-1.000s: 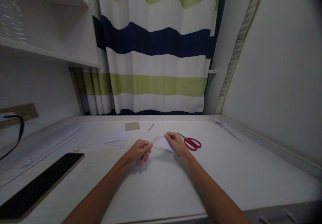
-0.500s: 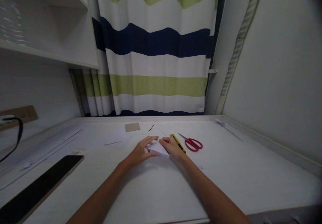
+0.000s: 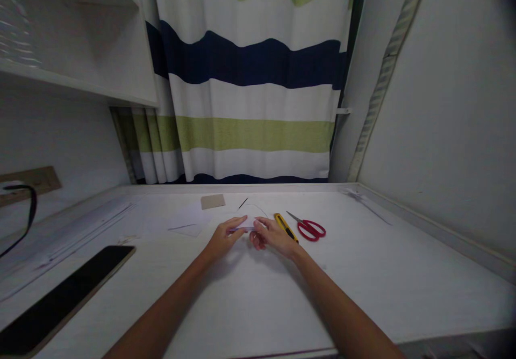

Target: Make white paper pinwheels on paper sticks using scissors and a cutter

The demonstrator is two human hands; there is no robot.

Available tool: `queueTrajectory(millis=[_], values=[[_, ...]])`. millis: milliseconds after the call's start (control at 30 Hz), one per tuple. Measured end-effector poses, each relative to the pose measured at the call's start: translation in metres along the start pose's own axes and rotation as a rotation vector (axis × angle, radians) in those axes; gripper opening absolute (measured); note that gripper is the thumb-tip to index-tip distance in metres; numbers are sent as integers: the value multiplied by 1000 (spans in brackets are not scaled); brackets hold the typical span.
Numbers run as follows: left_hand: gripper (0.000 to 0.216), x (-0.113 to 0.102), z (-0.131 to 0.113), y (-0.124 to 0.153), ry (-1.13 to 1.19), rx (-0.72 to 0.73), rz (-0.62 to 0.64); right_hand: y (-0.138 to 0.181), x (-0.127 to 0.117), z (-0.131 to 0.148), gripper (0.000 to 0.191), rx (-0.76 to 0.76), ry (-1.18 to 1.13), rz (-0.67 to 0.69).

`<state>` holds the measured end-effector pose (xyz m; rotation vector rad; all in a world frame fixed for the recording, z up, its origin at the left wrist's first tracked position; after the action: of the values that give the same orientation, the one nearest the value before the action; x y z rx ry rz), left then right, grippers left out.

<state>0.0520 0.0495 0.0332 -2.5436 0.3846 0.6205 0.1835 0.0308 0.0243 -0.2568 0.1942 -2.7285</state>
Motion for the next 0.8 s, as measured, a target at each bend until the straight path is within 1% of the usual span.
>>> queueTrajectory(millis=[67, 200, 400, 567, 733, 800], values=[[32, -1, 3, -1, 54, -43, -17, 2, 3, 3, 34, -34, 14, 9], [25, 0, 9, -3, 207, -117, -37, 0, 3, 4, 27, -104, 50, -32], [21, 7, 15, -6, 516, -225, -59, -3, 1, 0, 24, -96, 35, -39], [22, 4, 10, -4, 734, -316, -40, -1, 4, -1, 22, -53, 15, -27], [20, 0, 6, -1, 816, -368, -40, -2, 4, -4, 21, -9, 55, -18], [20, 2, 6, -1, 803, -364, -49, -3, 1, -5, 20, -32, 109, -71]])
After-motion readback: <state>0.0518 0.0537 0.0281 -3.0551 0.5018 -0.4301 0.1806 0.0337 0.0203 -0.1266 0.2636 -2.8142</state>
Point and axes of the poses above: each hand's wrist, its own y-axis away from the middle knuckle, its own x-axis out of the palm, z = x × y, the point moved 4 cm from there along -y, towards the middle knuckle, and after that the axes turned 13 degrees about -y, right-handed, at the moved point
